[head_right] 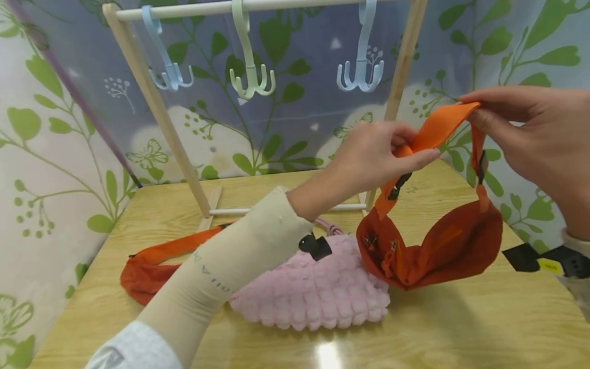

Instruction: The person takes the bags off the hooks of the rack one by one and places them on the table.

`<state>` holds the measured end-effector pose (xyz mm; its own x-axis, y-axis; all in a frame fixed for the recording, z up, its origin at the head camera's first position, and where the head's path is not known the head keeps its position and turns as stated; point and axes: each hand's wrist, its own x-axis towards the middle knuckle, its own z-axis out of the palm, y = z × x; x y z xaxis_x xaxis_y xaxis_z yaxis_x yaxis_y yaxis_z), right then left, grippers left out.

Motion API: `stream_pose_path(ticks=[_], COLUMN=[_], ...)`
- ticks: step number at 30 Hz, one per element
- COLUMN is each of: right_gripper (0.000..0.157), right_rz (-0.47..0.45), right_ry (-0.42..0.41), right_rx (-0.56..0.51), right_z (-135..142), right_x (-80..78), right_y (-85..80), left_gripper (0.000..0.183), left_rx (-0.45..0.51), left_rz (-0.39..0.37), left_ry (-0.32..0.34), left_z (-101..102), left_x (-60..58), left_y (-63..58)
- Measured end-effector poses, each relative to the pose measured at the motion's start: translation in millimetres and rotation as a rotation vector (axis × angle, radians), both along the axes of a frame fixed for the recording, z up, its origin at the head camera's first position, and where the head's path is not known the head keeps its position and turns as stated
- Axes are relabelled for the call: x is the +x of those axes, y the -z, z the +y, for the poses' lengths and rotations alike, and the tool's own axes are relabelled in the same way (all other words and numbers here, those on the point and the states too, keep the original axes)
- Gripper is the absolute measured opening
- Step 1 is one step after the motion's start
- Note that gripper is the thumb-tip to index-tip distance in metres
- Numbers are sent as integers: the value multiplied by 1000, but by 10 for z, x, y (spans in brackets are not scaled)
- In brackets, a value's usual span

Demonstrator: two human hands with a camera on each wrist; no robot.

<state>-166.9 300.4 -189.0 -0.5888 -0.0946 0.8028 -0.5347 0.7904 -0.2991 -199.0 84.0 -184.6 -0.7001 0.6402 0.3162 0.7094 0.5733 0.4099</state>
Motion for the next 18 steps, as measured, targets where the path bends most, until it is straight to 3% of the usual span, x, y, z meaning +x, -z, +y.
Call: stream_pose_path(ticks=[6,11,14,18], right_gripper=[21,20,23,28], right_rz=[48,-6,-33,28], right_ry=[53,119,178,205], right_rx=[103,256,390,474], right_z=[36,-7,-45,-86], right_x=[37,102,143,163], right_y=[-8,-37,-54,-31], left_gripper=[34,28,23,17], left_rx=[-13,-70,-80,-75], left_rz=[65,112,110,93], left_ry=[1,3,0,0], left_z=[-34,-57,-66,-72], left_x=[-35,-59,-64,-54], left_y=[-24,-68,-100,-138])
